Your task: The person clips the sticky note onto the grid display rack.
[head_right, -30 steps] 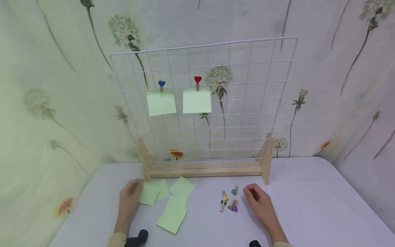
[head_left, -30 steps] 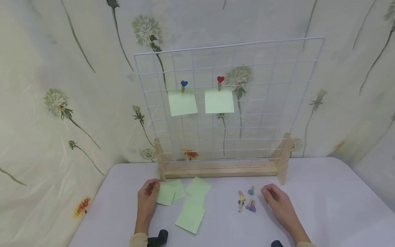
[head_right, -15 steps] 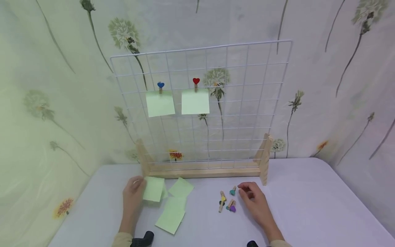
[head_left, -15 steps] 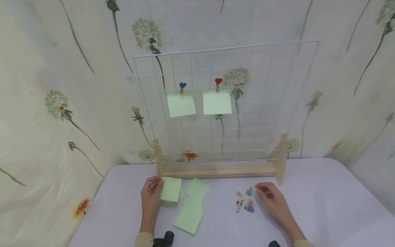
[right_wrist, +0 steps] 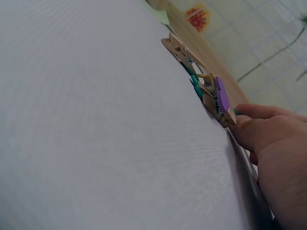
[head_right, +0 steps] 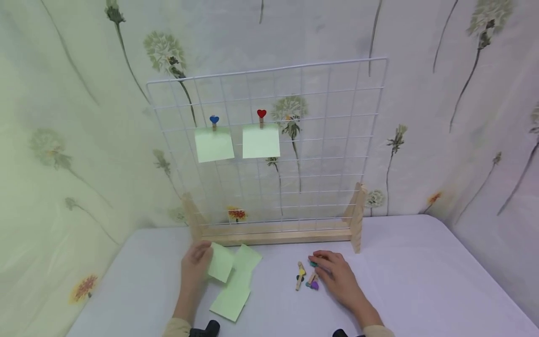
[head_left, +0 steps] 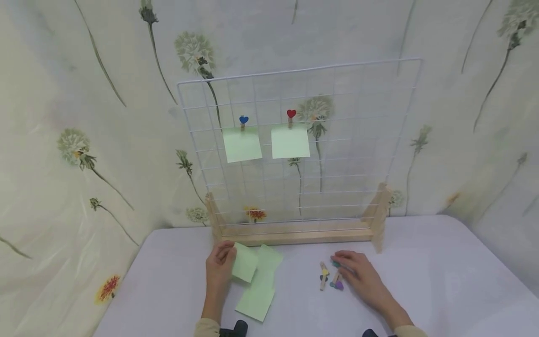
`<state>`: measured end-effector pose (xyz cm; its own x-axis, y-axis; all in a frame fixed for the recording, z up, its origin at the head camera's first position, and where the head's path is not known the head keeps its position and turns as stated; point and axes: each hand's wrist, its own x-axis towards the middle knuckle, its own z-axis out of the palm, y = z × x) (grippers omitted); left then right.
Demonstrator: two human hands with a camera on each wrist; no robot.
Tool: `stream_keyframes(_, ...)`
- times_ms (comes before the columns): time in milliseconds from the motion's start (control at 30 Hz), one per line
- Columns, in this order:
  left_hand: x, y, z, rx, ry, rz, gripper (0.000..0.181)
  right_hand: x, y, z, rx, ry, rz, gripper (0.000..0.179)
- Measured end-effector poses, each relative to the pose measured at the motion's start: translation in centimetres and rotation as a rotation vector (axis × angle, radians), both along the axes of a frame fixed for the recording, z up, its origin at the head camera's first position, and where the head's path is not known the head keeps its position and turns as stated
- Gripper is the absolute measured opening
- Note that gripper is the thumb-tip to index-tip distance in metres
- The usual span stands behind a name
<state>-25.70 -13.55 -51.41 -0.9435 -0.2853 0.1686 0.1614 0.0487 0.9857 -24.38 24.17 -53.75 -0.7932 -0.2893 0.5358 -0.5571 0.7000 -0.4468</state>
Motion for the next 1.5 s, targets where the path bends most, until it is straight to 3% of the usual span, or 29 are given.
stream_keyframes(133,0.1,0.8,-0.1,-0.05,-0.012,-0.024,0.02,0.0,-0.1,-0.1,0.015,0.045,-0.036,0.032)
stream_keyframes(367,0.3,2.2,-0.2,-0.114,-0.022,-0.061,0.023,0.3,-0.2,-0.3,0.002,-0.002,-0.099,0.025)
stream_keyframes(600,0.2,3.6,-0.2,-0.054,-0.008,-0.144,0.028,0.1,0.0,-0.2,-0.018,-0.074,-0.159,0.02)
stream_keyframes(800,-0.4,4.9,0.4,-0.036,0.038,-0.168,0.021,0.1,0.1,0.0,-0.076,-0.121,-0.163,0.018)
stream_keyframes(1033,-0.2,6.5,1.3,-0.022,-0.02,-0.203,0.02,0.1,0.2,0.2,-0.125,-0.192,-0.19,0.011)
stream_keyframes(1267,0.7,7.4,3.7,-0.045,0.029,-0.267,0.025,0.1,0.4,0.2,-0.14,-0.222,-0.211,0.013)
stream_keyframes(1500,0.5,8.0,5.1,-0.032,0.043,-0.295,0.029,0.2,0.1,0.2,-0.185,-0.238,-0.227,0.013)
